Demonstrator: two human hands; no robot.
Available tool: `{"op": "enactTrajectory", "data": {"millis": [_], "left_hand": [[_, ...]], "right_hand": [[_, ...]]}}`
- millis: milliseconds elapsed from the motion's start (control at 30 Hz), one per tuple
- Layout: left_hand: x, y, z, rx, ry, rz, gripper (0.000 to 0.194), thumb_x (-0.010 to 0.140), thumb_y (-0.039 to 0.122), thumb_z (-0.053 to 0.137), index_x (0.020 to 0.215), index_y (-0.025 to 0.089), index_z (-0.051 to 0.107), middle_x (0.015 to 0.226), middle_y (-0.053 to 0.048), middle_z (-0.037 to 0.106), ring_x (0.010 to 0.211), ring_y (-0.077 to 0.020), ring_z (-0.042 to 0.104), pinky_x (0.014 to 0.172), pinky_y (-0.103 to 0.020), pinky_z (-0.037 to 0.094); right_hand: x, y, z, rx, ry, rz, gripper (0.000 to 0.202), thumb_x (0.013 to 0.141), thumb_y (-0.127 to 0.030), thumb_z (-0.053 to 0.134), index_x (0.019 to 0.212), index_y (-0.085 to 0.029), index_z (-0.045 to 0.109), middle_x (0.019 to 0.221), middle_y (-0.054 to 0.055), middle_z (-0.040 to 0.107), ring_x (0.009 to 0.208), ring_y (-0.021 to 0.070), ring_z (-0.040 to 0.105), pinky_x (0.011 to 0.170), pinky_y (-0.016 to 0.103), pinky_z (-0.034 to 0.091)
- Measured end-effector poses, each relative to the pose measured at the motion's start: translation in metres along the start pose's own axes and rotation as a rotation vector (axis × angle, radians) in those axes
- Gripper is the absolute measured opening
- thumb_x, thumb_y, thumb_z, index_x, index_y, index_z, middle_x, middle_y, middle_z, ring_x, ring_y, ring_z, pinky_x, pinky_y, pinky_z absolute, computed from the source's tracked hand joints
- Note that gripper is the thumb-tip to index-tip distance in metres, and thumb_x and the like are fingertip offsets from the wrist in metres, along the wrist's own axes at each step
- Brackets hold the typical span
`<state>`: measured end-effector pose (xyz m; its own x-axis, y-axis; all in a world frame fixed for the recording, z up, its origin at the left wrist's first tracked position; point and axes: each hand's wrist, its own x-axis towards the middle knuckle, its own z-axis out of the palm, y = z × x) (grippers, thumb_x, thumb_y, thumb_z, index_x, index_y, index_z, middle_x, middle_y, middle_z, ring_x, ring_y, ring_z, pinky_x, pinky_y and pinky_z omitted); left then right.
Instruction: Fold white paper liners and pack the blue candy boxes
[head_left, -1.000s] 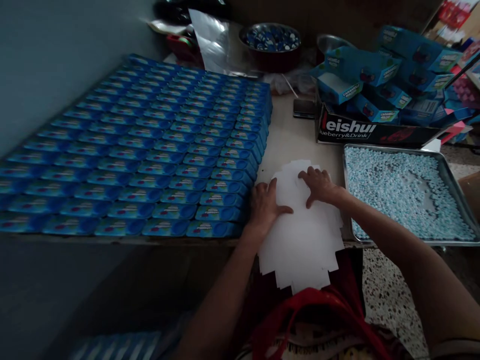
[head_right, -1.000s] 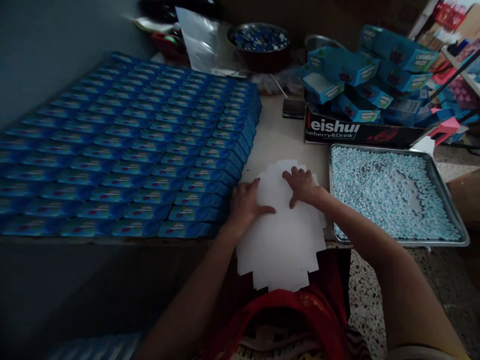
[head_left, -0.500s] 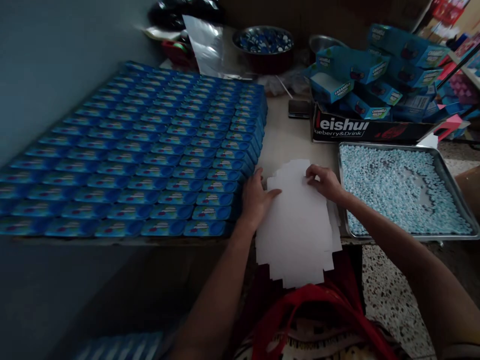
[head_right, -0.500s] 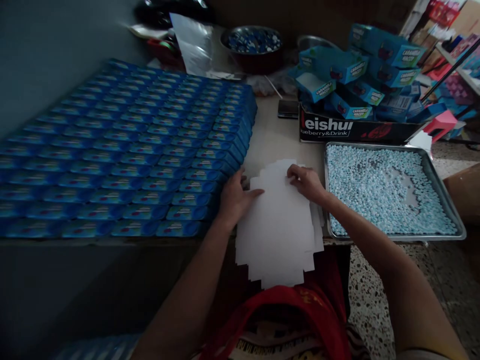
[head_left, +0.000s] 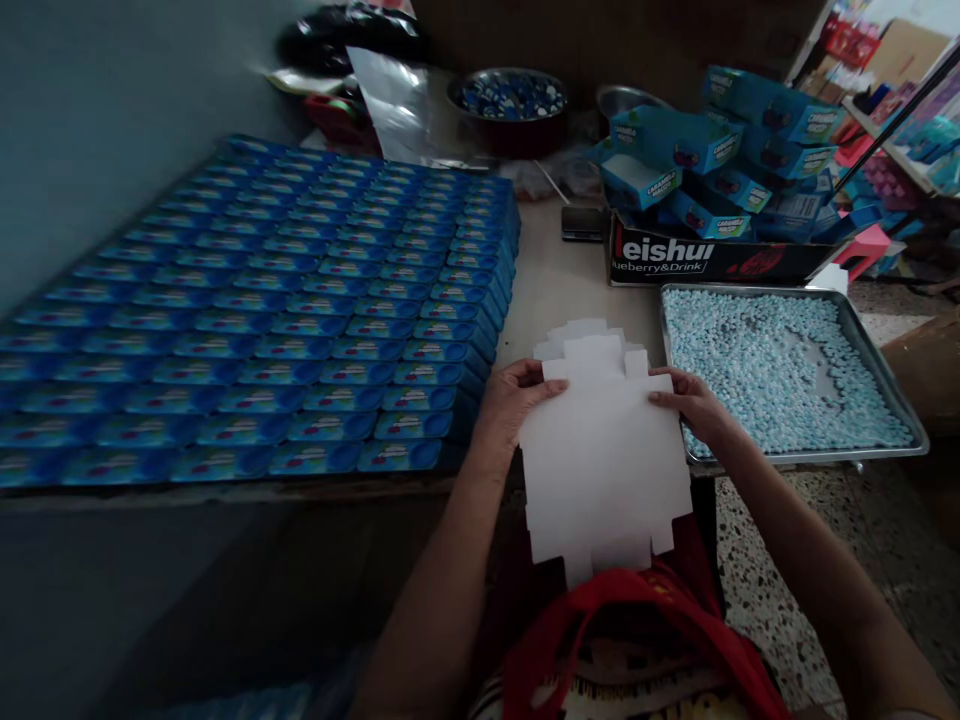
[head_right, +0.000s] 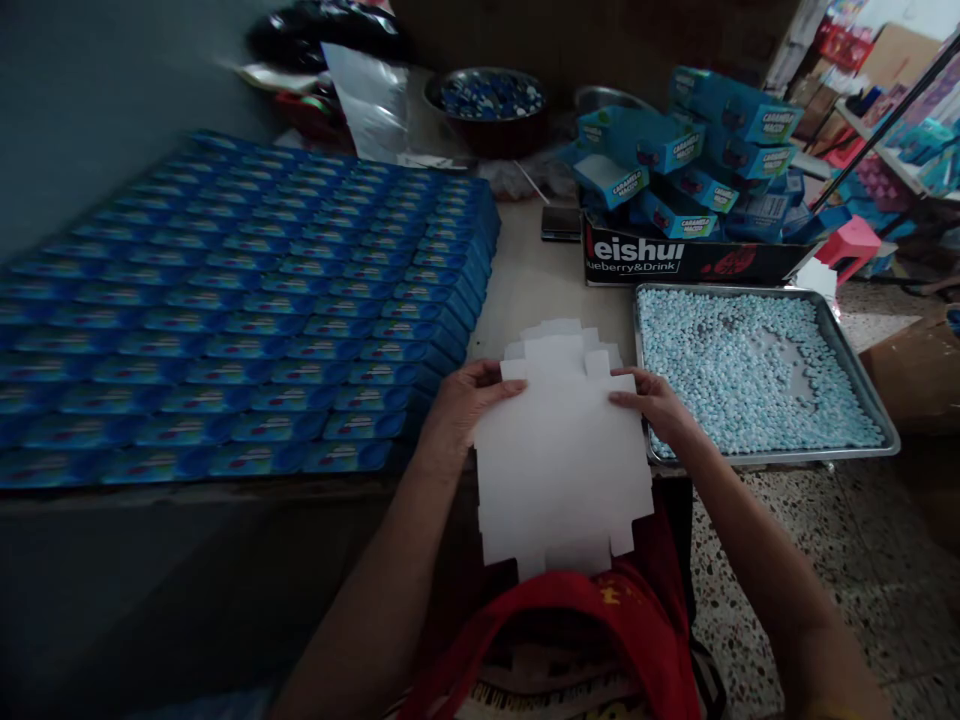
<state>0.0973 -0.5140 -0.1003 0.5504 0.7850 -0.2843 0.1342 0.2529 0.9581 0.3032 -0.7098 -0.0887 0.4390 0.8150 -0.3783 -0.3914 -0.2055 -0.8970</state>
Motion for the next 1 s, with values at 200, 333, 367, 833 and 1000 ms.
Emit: {"op": "enactTrajectory", "data": {"millis": [200, 333, 367, 833, 1000], "left_hand": [[0.013, 0.003, -0.006, 0.206, 0.034, 0.166, 0.059, 0.056, 0.04, 0.087, 0.11, 0.021, 0.074, 0.077, 0.003, 0.063, 0.064, -0.0122, 0.057, 0.061, -0.025, 0.045], [0.024, 0.009, -0.01, 0.274, 0.055, 0.243, 0.053, 0.058, 0.037, 0.087, 0.107, 0.02, 0.075, 0.078, 0.003, 0.062, 0.068, -0.0125, 0.058, 0.067, -0.026, 0.047], [0.026, 0.009, -0.01, 0.27, 0.061, 0.258, 0.052, 0.059, 0.035, 0.087, 0.107, 0.02, 0.075, 0.08, 0.002, 0.064, 0.07, -0.0138, 0.061, 0.069, -0.027, 0.049], [0.015, 0.007, -0.006, 0.549, 0.268, 0.422, 0.019, 0.072, 0.03, 0.079, 0.072, 0.022, 0.062, 0.072, 0.003, 0.066, 0.072, -0.0164, 0.062, 0.074, -0.028, 0.05], [0.024, 0.017, -0.01, 0.425, 0.144, 0.387, 0.016, 0.072, 0.033, 0.074, 0.078, 0.021, 0.066, 0.074, 0.002, 0.066, 0.069, -0.0151, 0.058, 0.067, -0.026, 0.047]], "right_hand": [[0.001, 0.002, 0.01, -0.163, 0.048, -0.194, 0.062, 0.065, -0.039, 0.09, 0.117, -0.029, 0.059, 0.087, -0.003, 0.071, 0.07, 0.0161, 0.066, 0.061, 0.029, 0.056], [0.014, -0.006, 0.012, -0.256, 0.042, -0.243, 0.055, 0.064, -0.04, 0.089, 0.11, -0.027, 0.063, 0.093, -0.001, 0.071, 0.075, 0.0169, 0.066, 0.064, 0.03, 0.056], [0.017, -0.007, 0.014, -0.247, 0.045, -0.235, 0.054, 0.064, -0.04, 0.089, 0.109, -0.026, 0.064, 0.091, -0.001, 0.071, 0.073, 0.0164, 0.065, 0.062, 0.03, 0.055], [0.037, 0.001, 0.027, -0.102, 0.086, -0.24, 0.062, 0.069, -0.046, 0.085, 0.122, -0.029, 0.06, 0.1, 0.001, 0.072, 0.075, 0.0183, 0.067, 0.068, 0.034, 0.058], [0.04, -0.002, 0.021, -0.609, 0.217, -0.407, 0.075, 0.082, -0.053, 0.075, 0.144, -0.028, 0.043, 0.117, 0.01, 0.069, 0.106, 0.0299, 0.067, 0.087, 0.048, 0.058]]}}
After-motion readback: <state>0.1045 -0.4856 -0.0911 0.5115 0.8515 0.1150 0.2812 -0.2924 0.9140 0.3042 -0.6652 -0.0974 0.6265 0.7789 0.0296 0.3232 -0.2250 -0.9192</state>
